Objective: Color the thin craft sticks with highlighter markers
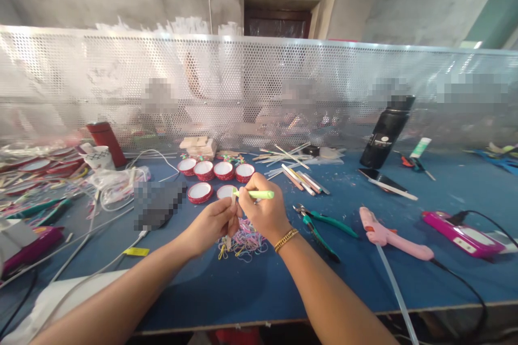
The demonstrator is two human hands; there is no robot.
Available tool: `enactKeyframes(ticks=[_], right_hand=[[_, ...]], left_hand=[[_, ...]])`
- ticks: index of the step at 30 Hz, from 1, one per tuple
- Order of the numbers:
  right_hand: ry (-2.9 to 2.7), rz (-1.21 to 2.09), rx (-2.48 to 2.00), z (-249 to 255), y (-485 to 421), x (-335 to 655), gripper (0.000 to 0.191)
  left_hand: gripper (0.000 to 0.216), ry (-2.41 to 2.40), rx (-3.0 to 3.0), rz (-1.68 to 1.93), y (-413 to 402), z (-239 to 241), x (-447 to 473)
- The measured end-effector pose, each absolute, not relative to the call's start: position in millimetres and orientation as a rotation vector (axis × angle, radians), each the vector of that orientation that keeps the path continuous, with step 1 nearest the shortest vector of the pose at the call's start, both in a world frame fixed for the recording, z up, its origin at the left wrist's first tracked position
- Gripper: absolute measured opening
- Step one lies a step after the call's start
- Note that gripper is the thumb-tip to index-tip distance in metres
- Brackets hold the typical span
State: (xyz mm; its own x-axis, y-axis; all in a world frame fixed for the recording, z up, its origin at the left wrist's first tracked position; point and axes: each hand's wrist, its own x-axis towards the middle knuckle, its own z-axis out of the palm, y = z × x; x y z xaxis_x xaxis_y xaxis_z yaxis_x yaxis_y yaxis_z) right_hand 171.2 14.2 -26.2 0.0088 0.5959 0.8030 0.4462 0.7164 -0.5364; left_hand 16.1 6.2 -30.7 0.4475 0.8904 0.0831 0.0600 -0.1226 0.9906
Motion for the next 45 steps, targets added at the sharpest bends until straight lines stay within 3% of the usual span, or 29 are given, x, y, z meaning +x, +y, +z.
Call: enactKeyframes(ticks=[45], right_hand=[[-1.607, 0.140, -0.881, -26.5, 15.6, 173.3, 0.023]], left_hand=[[0.027, 0.882, 1.538, 0.866, 7.0, -33.3, 15.4]])
